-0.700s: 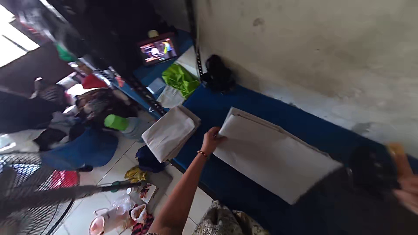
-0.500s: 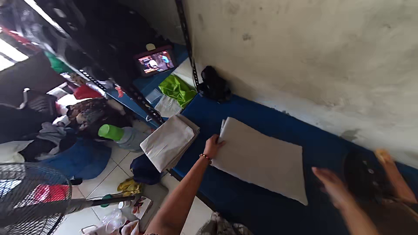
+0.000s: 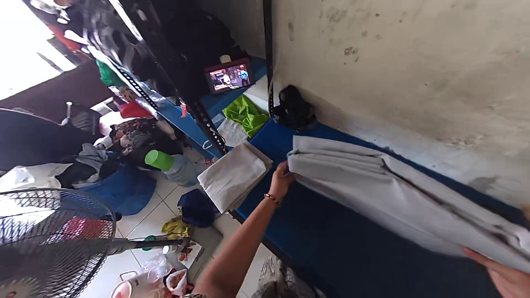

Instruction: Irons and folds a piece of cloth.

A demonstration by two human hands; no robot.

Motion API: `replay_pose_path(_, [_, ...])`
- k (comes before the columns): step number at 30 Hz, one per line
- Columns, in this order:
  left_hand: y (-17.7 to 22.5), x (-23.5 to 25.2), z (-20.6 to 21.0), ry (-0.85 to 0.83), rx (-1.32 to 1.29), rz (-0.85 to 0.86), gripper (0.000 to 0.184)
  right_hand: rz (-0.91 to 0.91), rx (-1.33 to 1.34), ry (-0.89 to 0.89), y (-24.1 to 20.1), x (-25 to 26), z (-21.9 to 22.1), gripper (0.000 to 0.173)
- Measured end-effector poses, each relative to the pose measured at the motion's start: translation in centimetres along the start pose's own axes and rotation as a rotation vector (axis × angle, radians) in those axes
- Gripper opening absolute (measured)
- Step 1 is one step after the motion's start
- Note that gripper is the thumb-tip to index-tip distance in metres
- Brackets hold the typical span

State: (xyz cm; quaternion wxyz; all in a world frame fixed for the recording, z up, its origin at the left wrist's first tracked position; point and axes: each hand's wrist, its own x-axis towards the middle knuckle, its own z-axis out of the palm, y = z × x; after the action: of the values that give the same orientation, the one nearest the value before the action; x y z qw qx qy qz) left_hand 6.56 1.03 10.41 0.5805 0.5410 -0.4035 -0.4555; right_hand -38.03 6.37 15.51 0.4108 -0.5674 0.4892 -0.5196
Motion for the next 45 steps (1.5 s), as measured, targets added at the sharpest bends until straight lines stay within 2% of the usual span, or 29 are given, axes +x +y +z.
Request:
replay_pose_path(2, [-1.0, -1.4, -0.8, -0.005, 0.048, 0.047, 0.032, -0.102, -0.065, -0.096, -0.1, -2.7, -1.0, 0.016])
replay_pose_path(5, [-4.7, -2.2, -3.3, -0.201, 0.215, -0.004, 0.031, -0.153, -0.346, -0.228, 3.3, -7.3, -1.2, 0.022])
replay_pose_path(6, [-6.1, -2.4, -4.2, -0.285, 0.282, -0.06, 0.03, -0.111, -0.479, -0.307, 5.0, -8.9, -1.3, 0.022])
replay_pose_path(8, [-8.2, -2.5, -5.4, -0.359, 0.411, -0.186, 0.032, 0.061, -0.699, -0.462, 6.0, -10.5, 0.0, 0.044])
replay_pose_path(9, [-8.3, -2.4, -5.1, -0.339, 0.443, -0.254, 0.034, 0.097, -0.779, -0.437, 5.8, -10.4, 1.3, 0.045])
replay_pose_path(11, [-7.4, -1.7, -3.3, -0.295, 0.528, -0.317, 0.038, 0.022, -0.906, -0.212, 5.2, -9.4, 4.5, 0.031])
replay_pose_path(13, [-6.2, -0.6, -1.4, -0.376, 0.69, -0.342, 0.044, -0.061, -0.994, -0.002, 6.3, -8.5, 8.1, 0.053])
replay_pose_path(14, [-5.7, 0.1, -0.6, -0.424, 0.779, -0.367, 0.05, -0.079, -1.02, 0.009, 8.0, -8.4, 9.7, 0.063])
replay_pose_path(16, [-5.4, 0.9, 0.2, -0.441, 0.885, -0.432, 0.055, -0.055, -1.091, -0.133, 12.0, -8.9, 11.8, 0.074])
replay_pose_path(18, [-5.4, 1.5, 0.5, -0.4, 0.899, -0.442, 0.052, 0.017, -1.101, -0.24, 12.6, -7.9, 12.3, 0.074])
replay_pose_path(21, [-5.2, 1.5, -0.1, -0.399, 0.87, -0.401, 0.047, 0.23, -0.898, -0.319, 9.4, -5.5, 9.6, 0.059])
replay_pose_path(25, [-5.6, 0.8, -0.9, -0.503, 0.838, -0.448, 0.062, 0.523, -0.829, -0.372, 8.8, -4.3, 3.2, 0.063])
replay_pose_path(27, [-5.2, 0.8, -1.4, -0.543, 0.839, -0.441, 0.065, 0.431, -0.812, -0.379, 8.3, -2.9, 2.7, 0.052])
replay_pose_path(30, [-5.0, 0.6, -1.5, -0.547, 0.813, -0.434, 0.057, 0.258, -0.747, -0.295, 6.3, -0.6, 2.4, 0.039])
replay_pose_path(34, [-4.9, -0.4, -0.9, -0.52, 0.787, -0.446, 0.056, 0.505, -0.928, -0.32, 8.9, 0.0, 2.9, 0.047])
replay_pose_path(35, [-4.2, -0.4, -0.8, -0.526, 0.771, -0.443, 0.055, 0.525, -0.959, -0.285, 8.5, -0.2, 3.9, 0.052])
replay_pose_path(37, [-2.0, -0.3, -0.7, -0.56, 0.665, -0.448, 0.053, 0.408, -0.889, -0.185, 5.6, -1.3, 7.6, 0.056])
replay_pose_path(39, [2.2, -0.8, 0.9, -0.652, 0.514, -0.445, 0.048, 0.374, -0.596, -0.204, 0.5, -2.8, 12.5, 0.063])
replay_pose_path(41, [7.0, -2.5, 4.7, -0.815, 0.389, -0.362, 0.041, 0.429, -0.231, -0.196, -4.9, -4.1, 16.5, 0.082])
replay_pose_path(42, [9.2, -3.8, 7.3, -0.93, 0.327, -0.279, 0.038, 0.408, -0.152, -0.142, -7.1, -4.5, 17.3, 0.087])
replay_pose_path(43, [11.0, -5.3, 9.9, -1.052, 0.254, -0.189, 0.036, 0.353, -0.153, -0.055, -8.9, -4.9, 16.7, 0.082])
replay_pose_path(45, [13.0, -7.4, 14.2, -1.226, 0.012, -0.032, 0.04, 0.304, -0.229, 0.092, -11.3, -5.5, 11.4, 0.058])
